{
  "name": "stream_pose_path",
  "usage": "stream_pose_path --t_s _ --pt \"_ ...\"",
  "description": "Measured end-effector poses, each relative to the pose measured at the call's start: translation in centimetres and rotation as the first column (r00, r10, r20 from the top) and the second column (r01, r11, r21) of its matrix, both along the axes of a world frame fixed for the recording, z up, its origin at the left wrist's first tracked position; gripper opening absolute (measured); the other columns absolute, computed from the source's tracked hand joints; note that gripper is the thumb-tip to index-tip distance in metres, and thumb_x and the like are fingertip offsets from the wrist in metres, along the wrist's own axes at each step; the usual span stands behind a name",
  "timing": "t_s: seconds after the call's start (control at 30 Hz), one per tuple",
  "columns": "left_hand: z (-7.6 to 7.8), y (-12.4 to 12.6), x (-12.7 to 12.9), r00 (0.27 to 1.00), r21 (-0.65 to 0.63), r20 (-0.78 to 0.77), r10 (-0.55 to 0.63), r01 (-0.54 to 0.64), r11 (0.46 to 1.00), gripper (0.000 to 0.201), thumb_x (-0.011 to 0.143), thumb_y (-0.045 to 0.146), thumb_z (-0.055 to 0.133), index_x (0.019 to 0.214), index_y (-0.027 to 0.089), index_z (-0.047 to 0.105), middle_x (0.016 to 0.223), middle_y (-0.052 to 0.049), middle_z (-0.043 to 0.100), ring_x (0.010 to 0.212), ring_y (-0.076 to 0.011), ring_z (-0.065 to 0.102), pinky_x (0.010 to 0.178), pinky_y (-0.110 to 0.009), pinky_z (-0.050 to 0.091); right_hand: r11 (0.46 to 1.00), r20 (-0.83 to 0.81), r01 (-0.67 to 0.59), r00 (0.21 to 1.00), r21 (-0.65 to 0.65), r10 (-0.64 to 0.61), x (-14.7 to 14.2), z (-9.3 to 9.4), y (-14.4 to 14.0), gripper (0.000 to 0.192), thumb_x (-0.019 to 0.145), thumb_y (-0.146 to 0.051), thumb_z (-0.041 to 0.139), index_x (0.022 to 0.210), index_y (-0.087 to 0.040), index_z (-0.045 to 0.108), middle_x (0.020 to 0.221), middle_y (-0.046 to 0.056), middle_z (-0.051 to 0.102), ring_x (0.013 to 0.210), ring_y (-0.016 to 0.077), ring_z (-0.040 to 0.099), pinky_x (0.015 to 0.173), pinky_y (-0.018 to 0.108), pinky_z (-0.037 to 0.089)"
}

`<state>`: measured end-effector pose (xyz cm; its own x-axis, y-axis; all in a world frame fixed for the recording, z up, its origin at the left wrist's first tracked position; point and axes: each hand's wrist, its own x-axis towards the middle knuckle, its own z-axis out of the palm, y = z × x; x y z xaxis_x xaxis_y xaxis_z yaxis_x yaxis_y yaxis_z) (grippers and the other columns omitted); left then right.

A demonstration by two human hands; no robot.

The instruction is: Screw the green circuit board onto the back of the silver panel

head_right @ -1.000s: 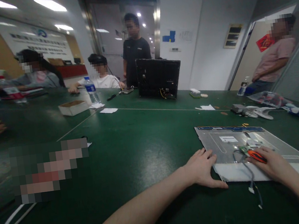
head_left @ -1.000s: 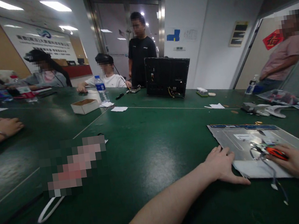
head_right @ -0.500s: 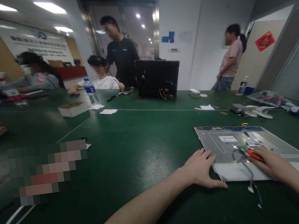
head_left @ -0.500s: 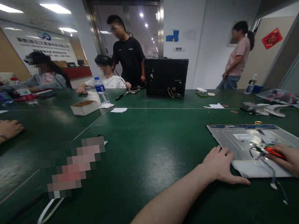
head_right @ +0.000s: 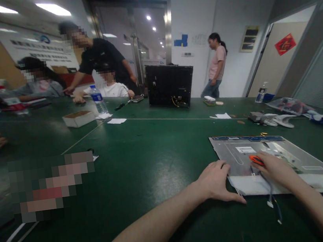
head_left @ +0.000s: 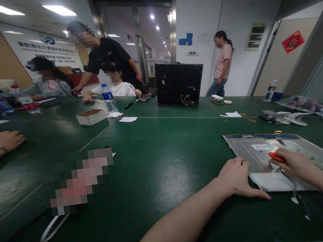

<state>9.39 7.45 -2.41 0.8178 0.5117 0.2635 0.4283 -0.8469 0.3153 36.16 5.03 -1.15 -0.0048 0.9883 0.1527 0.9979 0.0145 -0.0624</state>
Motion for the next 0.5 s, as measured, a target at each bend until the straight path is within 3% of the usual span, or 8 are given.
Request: stream_pose_path --t_s 0.17,0.33,0.5 --pt "-0.1 -0.5 0.4 0.985 -0.011 0.009 0.173 -0.173 0.985 0.103 0.053 0.088 0.059 0.111 0.003 0.057 0.11 -0.02 0.059 0.101 -0.0316 0.056 0.091 -0.04 0.045 0.997 0.085 0.073 0.994 -0.005 -0.073 -3.6 0.6 1.1 0.027 0.084 -0.036 0.048 0.089 -0.015 0.064 0.091 0.014 0.069 0.081 0.0267 0.065 0.067 0.031 0.043" --pt "-0.2 -0.2 0.4 0.999 0.036 -0.01 0.045 -0.045 0.998 0.082 0.07 0.082 0.052 0.109 0.01 0.06 0.112 -0.017 0.06 0.105 -0.0298 0.054 0.093 -0.041 0.041 1.0 0.046 0.012 0.999 -0.026 -0.011 -8.5 1.4 1.8 0.03 0.089 -0.039 0.046 0.084 -0.016 0.064 0.084 0.012 0.07 0.078 0.0239 0.065 0.066 0.028 0.04" --pt "-0.1 -0.3 0.0 0.998 0.104 -0.05 -0.031 0.036 0.994 0.069 0.082 0.075 0.044 0.115 0.017 0.062 0.118 -0.015 0.058 0.111 -0.0309 0.052 0.092 -0.043 0.04 0.982 0.128 0.174 0.978 -0.076 -0.163 -10.6 1.1 2.8 0.022 0.087 -0.033 0.053 0.087 -0.015 0.066 0.084 0.013 0.071 0.08 0.0244 0.067 0.061 0.026 0.04"
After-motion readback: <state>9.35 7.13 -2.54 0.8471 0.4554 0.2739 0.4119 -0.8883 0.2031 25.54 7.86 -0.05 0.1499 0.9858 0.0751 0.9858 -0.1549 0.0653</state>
